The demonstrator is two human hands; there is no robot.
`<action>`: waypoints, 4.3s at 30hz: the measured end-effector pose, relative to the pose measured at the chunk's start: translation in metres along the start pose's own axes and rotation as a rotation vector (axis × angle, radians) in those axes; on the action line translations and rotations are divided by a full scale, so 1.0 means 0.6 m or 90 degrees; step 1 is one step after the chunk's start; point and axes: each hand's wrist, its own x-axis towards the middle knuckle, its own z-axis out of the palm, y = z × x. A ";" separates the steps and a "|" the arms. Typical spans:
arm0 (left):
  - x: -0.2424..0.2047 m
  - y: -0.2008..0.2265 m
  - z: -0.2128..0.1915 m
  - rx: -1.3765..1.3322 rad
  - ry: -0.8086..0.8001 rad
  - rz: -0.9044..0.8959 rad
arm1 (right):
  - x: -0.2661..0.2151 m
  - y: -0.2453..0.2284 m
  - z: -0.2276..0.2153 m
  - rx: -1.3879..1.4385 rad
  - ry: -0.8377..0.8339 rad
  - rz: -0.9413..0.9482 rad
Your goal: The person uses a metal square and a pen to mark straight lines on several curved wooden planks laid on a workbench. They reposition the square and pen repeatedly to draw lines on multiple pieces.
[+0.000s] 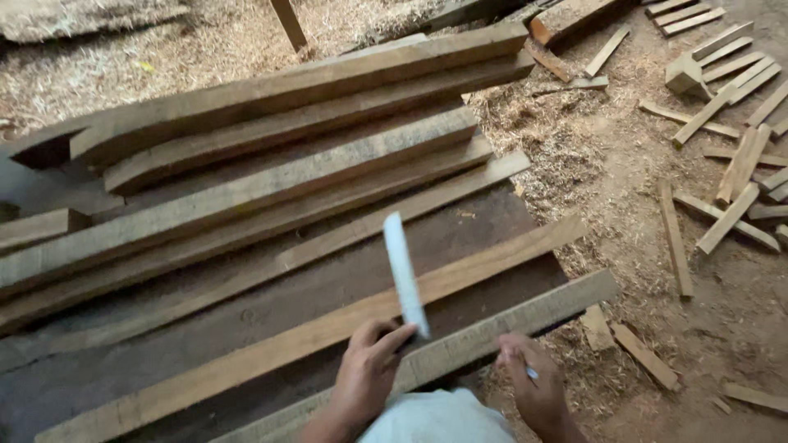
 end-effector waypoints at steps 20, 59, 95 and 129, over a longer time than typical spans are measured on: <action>-0.058 -0.192 -0.005 0.063 -0.539 -0.319 | -0.180 0.059 -0.043 0.126 0.283 0.484; 0.038 -0.271 -0.066 0.388 -0.359 -0.169 | -0.092 0.050 -0.008 0.142 0.292 0.435; -0.285 -0.031 0.035 0.328 -0.116 -0.038 | -0.364 0.357 -0.120 -0.397 -0.436 0.447; -0.235 -0.056 0.043 0.508 -0.188 0.037 | -0.487 0.365 -0.096 -0.061 -0.136 0.743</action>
